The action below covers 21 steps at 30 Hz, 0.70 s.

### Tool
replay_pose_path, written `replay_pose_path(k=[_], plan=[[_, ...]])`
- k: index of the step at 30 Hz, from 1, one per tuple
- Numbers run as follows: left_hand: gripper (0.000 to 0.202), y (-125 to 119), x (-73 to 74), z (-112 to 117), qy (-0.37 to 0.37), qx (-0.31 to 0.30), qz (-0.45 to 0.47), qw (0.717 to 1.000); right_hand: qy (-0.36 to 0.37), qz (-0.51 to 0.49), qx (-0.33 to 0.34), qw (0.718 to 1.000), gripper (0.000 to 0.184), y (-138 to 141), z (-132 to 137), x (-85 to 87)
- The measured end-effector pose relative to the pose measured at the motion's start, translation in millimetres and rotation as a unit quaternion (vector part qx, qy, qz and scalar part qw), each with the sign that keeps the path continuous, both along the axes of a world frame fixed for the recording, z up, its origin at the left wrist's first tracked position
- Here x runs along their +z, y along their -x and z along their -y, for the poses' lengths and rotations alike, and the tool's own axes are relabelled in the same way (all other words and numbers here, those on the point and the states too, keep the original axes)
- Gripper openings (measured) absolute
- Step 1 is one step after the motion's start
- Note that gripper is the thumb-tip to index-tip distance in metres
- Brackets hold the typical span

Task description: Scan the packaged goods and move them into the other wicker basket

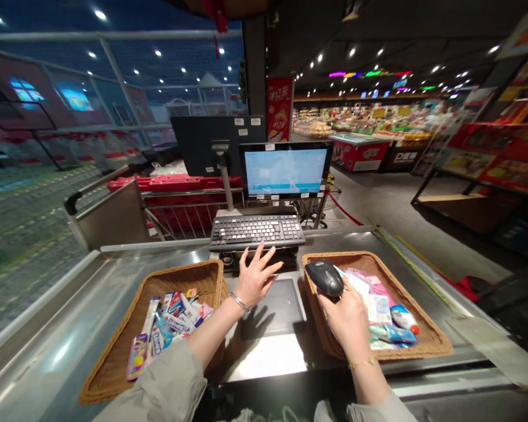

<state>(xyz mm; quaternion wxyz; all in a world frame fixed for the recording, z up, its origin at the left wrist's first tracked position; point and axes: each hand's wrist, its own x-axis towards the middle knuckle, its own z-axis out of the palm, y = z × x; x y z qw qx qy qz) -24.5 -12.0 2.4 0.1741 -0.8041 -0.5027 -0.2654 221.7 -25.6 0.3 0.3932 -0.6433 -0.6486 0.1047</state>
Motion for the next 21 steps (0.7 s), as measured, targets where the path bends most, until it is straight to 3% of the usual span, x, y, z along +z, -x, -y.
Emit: replay_pose_path(k=[10,21], plan=[[0.034,51.7,-8.3,38.3,0.003,0.082,0.014,0.996,0.012,0.034,0.100,0.994,0.038,48.3,-4.7,-7.2],[0.032,125.7,-29.8,93.7,0.018,0.199,0.029,0.979,0.037,0.064,0.186,0.980,0.038,87.8,-1.1,-16.7]])
